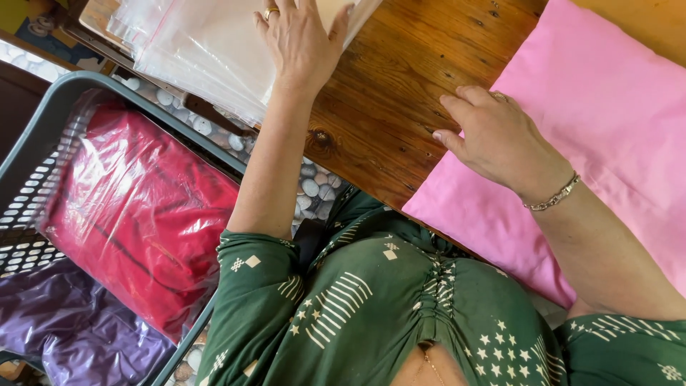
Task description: Inserting a pink pillow into a clear plastic zip-lock bag and smoothing it out on a wooden table.
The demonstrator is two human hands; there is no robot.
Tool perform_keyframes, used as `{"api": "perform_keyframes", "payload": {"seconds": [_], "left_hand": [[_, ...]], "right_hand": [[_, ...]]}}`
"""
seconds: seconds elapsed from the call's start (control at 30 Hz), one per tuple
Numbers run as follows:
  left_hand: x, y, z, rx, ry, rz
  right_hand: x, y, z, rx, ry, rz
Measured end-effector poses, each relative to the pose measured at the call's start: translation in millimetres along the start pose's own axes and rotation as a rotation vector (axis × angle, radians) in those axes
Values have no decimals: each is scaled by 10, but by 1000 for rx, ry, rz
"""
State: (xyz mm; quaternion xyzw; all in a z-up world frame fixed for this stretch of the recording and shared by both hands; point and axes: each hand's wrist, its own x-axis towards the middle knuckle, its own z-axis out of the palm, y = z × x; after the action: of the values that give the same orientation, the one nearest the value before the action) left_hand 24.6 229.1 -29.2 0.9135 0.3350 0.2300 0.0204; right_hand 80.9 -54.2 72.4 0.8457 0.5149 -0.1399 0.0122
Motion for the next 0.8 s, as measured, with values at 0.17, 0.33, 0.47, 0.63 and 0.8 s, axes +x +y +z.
{"api": "perform_keyframes", "payload": {"seconds": [0.17, 0.33, 0.47, 0.63, 0.8], "left_hand": [[93, 79, -18, -77, 41, 26], [99, 223, -147, -164, 198, -24], [-19, 430, -392, -270, 101, 81], [-195, 730, -525, -455, -62, 280], [-505, 1205, -626, -565, 257, 475]], "right_hand": [[5, 54, -44, 58, -60, 77], [32, 75, -77, 76, -123, 141], [70, 95, -67, 45, -139, 135], [151, 95, -191, 9, -137, 155], [159, 61, -475, 751, 295, 144]]}}
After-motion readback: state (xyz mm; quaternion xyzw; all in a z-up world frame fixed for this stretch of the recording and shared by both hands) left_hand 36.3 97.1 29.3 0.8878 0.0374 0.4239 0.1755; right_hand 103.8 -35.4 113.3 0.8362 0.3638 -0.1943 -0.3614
